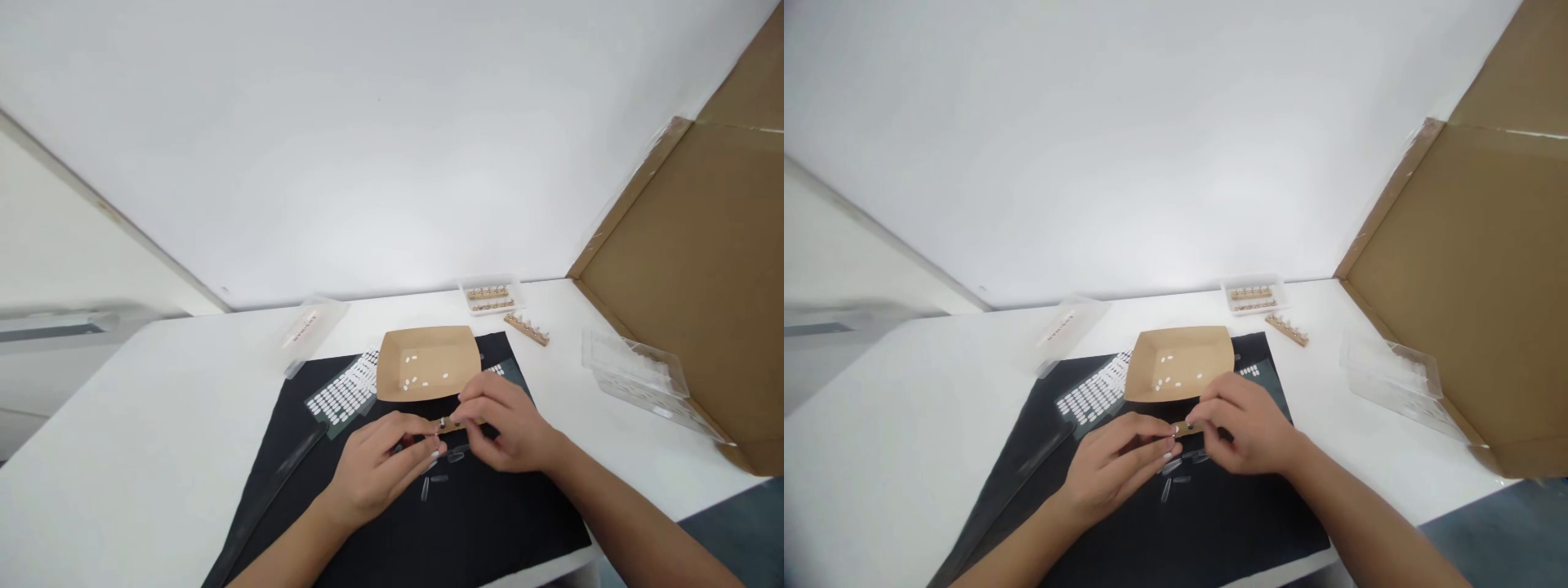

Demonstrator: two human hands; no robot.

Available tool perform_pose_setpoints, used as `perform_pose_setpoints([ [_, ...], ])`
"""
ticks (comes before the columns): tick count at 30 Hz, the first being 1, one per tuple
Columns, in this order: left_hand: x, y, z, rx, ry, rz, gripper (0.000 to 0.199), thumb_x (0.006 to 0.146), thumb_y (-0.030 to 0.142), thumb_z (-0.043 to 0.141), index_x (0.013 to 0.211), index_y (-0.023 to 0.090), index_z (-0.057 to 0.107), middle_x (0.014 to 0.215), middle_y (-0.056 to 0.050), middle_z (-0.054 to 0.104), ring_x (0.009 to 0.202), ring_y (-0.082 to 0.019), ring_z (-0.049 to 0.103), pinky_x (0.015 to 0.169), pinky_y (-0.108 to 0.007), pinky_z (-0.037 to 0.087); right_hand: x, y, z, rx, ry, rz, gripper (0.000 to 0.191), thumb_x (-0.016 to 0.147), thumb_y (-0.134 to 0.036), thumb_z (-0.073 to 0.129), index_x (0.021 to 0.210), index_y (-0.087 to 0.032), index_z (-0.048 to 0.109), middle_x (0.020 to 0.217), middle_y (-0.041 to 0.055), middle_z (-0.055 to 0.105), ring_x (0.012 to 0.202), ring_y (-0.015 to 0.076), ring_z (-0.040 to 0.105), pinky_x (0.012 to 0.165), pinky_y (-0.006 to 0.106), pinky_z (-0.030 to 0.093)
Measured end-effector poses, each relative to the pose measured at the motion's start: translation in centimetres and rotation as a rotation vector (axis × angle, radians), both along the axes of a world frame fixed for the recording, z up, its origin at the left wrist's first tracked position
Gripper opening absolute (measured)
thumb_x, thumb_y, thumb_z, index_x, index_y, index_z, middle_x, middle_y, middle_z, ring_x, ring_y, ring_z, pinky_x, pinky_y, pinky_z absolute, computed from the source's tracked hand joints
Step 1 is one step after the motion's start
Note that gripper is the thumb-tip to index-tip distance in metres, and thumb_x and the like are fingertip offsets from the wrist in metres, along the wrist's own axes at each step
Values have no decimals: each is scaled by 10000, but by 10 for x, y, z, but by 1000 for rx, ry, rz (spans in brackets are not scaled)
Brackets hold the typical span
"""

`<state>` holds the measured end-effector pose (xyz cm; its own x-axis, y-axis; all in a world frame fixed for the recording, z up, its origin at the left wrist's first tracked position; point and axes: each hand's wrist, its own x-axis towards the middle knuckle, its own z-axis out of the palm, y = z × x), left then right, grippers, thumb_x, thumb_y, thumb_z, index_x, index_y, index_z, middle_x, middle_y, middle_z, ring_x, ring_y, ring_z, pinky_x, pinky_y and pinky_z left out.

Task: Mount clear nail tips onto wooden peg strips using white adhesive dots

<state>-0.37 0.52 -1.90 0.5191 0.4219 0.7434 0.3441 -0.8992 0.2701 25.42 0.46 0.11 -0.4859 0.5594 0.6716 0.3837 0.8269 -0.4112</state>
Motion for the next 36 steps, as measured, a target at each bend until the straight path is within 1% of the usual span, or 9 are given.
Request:
perform_pose_setpoints([
  [3, 0, -6, 1, -250, -87, 53, 79, 1012, 275, 733, 1055, 210, 738, 881, -37, 776, 700, -115, 732, 638, -183, 601, -12, -5, -4, -66, -31, 70, 320, 915, -110, 608, 1207, -235, 646, 1048, 74, 692, 931, 203, 663, 798, 341, 581],
  [5, 1, -9, 1, -330, -118, 52, 79, 1005, 292, 742, 1024, 215, 743, 845, -29, 772, 682, -119, 734, 623, -178, 599, -15, -7, -7, -119, -37, 97, 323, 930, -129, 606, 1235, -231, 639, 1087, 82, 707, 974, 204, 671, 834, 342, 591],
  [9, 3, -10, 1, -259, -135, 4, 37, 984, 215, 761, 1018, 227, 751, 863, -15, 776, 700, -109, 743, 655, -174, 608, -18, -8, -12, -180, -14, 129, 299, 961, -158, 619, 1251, -230, 640, 1120, 83, 727, 1008, 196, 685, 883, 332, 600],
  [14, 6, -10, 7, -92, -164, -23, 236, 927, 144, 817, 1132, 212, 720, 908, -21, 790, 766, -126, 754, 701, -215, 637, -20, -10, -16, -182, -5, 136, 366, 992, -201, 654, 1355, -217, 613, 1153, 99, 740, 1027, 200, 695, 898, 326, 609],
  [16, 6, -11, 9, -96, -162, -2, 262, 939, 143, 806, 1169, 224, 711, 898, -12, 784, 752, -118, 743, 685, -214, 634, -20, -11, -16, -174, 1, 143, 363, 1005, -197, 639, 1366, -218, 608, 1149, 96, 742, 1008, 192, 695, 889, 318, 614],
  [20, 4, -14, 10, -122, -122, -13, 155, 987, 161, 752, 1108, 258, 744, 879, 3, 762, 720, -102, 723, 658, -199, 613, -20, -12, -15, -181, 9, 152, 346, 1007, -191, 634, 1352, -223, 616, 1151, 91, 750, 998, 189, 701, 887, 318, 618],
  [23, 4, -14, 10, -153, -124, -8, 149, 994, 153, 738, 1096, 260, 754, 870, 2, 760, 728, -110, 728, 667, -210, 620, -20, -11, -15, -177, 9, 145, 345, 994, -180, 638, 1336, -228, 626, 1139, 88, 755, 983, 189, 705, 869, 317, 621],
  [31, 8, -12, 14, -95, -139, -37, 148, 962, 105, 762, 1053, 222, 754, 821, 1, 767, 695, -122, 701, 629, -240, 603, -20, -11, -17, -170, 8, 142, 403, 983, -152, 614, 1377, -237, 611, 1145, 88, 754, 993, 185, 711, 870, 311, 627],
  [36, 9, -12, 19, -125, -178, -83, 169, 940, 71, 776, 1052, 192, 736, 884, -29, 790, 758, -143, 725, 666, -267, 626, -21, -12, -15, -206, 44, 157, 427, 974, -153, 638, 1392, -238, 616, 1165, 86, 760, 1017, 191, 715, 892, 317, 625],
])
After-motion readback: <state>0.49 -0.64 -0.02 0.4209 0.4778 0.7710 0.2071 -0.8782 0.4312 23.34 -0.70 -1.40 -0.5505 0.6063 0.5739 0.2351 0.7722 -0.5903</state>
